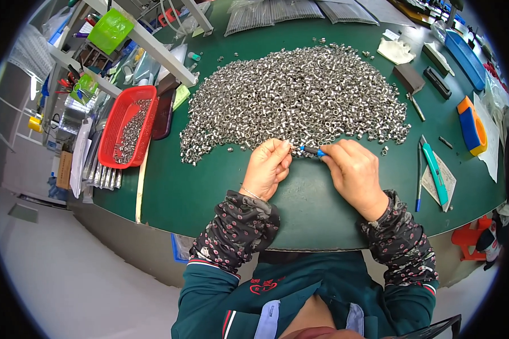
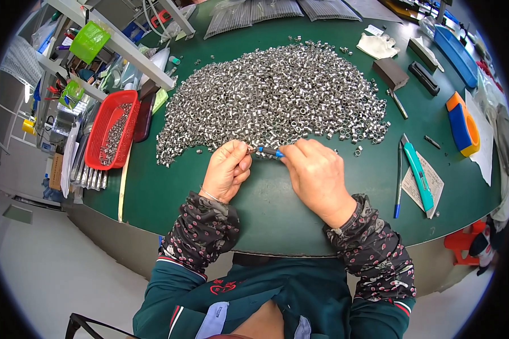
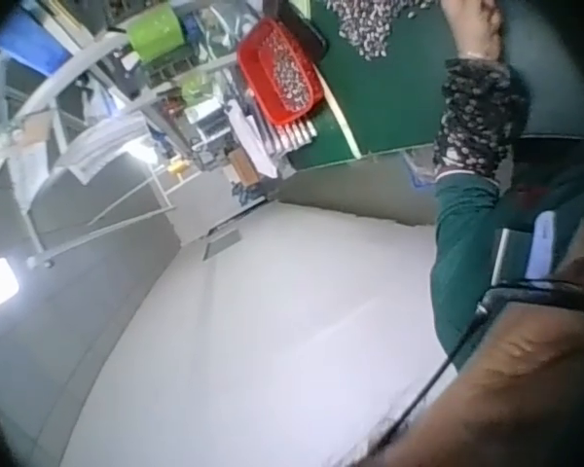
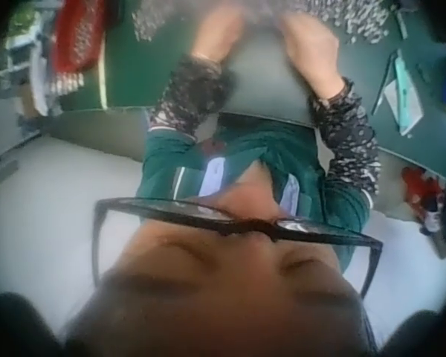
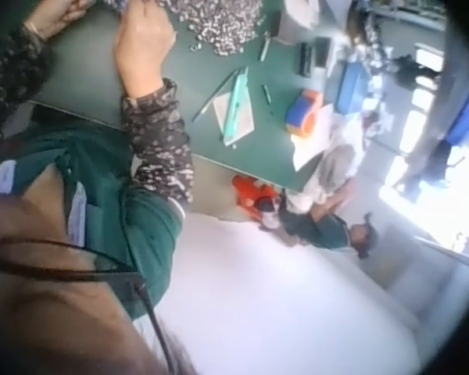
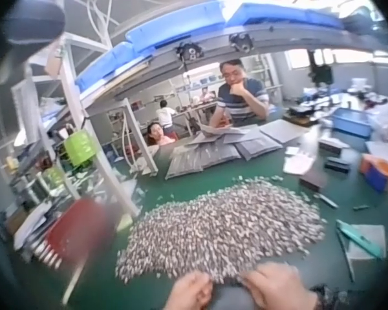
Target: Inspecting and sorting small metal components on a factory workbench using a handheld tool.
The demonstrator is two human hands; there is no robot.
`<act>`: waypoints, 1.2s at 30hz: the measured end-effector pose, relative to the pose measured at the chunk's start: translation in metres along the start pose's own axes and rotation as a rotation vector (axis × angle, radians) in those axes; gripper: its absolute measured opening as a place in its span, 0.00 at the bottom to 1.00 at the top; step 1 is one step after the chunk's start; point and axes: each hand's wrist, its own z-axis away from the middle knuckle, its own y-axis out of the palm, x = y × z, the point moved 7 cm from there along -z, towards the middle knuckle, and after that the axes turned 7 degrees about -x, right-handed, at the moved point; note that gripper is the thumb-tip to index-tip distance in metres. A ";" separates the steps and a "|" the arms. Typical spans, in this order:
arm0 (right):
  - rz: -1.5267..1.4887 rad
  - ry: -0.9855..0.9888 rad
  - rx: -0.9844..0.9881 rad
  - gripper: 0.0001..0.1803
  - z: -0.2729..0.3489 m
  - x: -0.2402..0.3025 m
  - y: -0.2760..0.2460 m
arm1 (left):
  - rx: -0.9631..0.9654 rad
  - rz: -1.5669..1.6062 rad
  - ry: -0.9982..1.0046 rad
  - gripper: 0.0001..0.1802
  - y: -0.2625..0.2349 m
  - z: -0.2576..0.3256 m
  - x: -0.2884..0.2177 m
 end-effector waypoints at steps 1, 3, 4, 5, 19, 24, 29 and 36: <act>0.029 0.028 -0.024 0.08 0.000 -0.002 -0.003 | -0.002 0.000 -0.008 0.08 -0.001 0.000 0.001; -0.005 0.048 -0.039 0.07 -0.003 -0.005 -0.006 | -0.075 0.025 0.029 0.08 -0.007 -0.003 -0.002; -0.087 0.106 -0.069 0.06 -0.006 -0.010 -0.012 | -0.099 0.070 0.049 0.07 -0.011 -0.004 -0.004; -0.169 0.164 -0.100 0.06 -0.009 -0.014 -0.018 | -0.095 0.095 0.070 0.07 -0.012 -0.004 -0.008; -0.207 0.233 -0.209 0.06 -0.006 -0.033 -0.028 | 0.060 -1.485 0.861 0.07 0.079 0.018 -0.004; -0.238 0.233 -0.223 0.06 -0.009 -0.029 -0.032 | 0.077 -1.459 0.987 0.07 0.085 0.023 -0.006; -0.159 0.253 -0.194 0.08 -0.008 -0.032 -0.028 | 0.107 -0.291 0.120 0.03 0.036 -0.005 -0.002; -0.230 0.180 -0.010 0.10 -0.001 -0.013 -0.013 | 0.129 0.223 -0.003 0.03 0.001 -0.007 -0.013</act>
